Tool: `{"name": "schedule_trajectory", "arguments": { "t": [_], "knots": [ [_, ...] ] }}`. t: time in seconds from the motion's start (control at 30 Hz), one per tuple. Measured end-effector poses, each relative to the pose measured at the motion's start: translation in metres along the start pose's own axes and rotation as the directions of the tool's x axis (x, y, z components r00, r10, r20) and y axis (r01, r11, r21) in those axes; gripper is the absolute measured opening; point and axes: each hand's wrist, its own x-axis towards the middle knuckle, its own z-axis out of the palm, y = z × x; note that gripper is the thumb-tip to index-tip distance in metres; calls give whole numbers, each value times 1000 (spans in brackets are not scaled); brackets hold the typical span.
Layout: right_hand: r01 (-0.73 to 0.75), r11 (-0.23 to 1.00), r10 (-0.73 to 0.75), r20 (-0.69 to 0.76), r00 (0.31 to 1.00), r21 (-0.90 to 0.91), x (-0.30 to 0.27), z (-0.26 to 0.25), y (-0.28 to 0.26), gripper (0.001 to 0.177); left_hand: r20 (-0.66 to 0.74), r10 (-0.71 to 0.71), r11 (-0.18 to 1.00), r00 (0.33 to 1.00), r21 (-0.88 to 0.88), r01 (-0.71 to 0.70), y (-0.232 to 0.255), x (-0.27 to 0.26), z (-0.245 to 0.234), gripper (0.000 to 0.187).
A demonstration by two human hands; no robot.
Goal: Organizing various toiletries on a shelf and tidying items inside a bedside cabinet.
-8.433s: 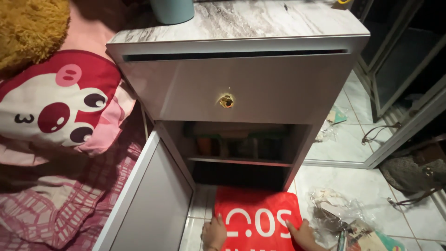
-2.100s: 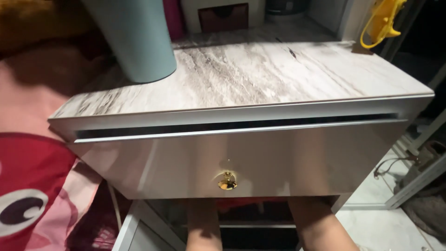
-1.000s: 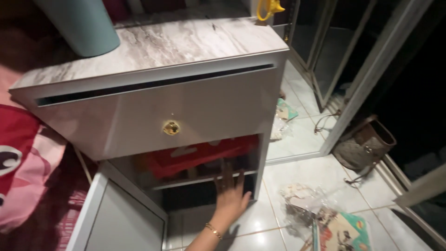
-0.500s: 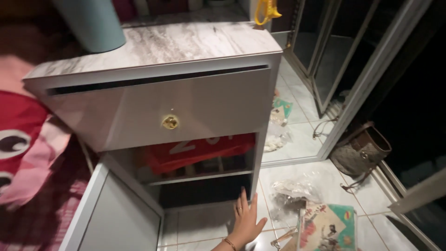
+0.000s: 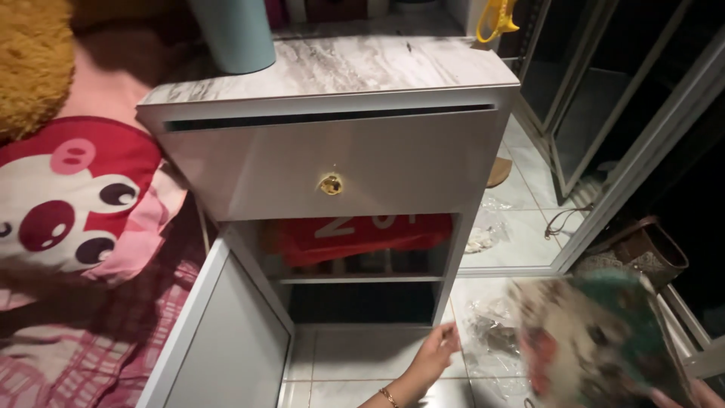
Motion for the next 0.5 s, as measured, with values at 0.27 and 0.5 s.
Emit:
{"name": "schedule_trajectory", "arguments": {
  "t": [0.27,0.5],
  "knots": [
    [-109,993,107,47,993,45,91,44,134,55,-232,460,875,857,-47,-483,51,-37,-39,57],
    [-243,966,259,273,927,-92,134,131,297,23,-226,417,904,880,202,-376,40,-82,-129,33]
  ]
}}
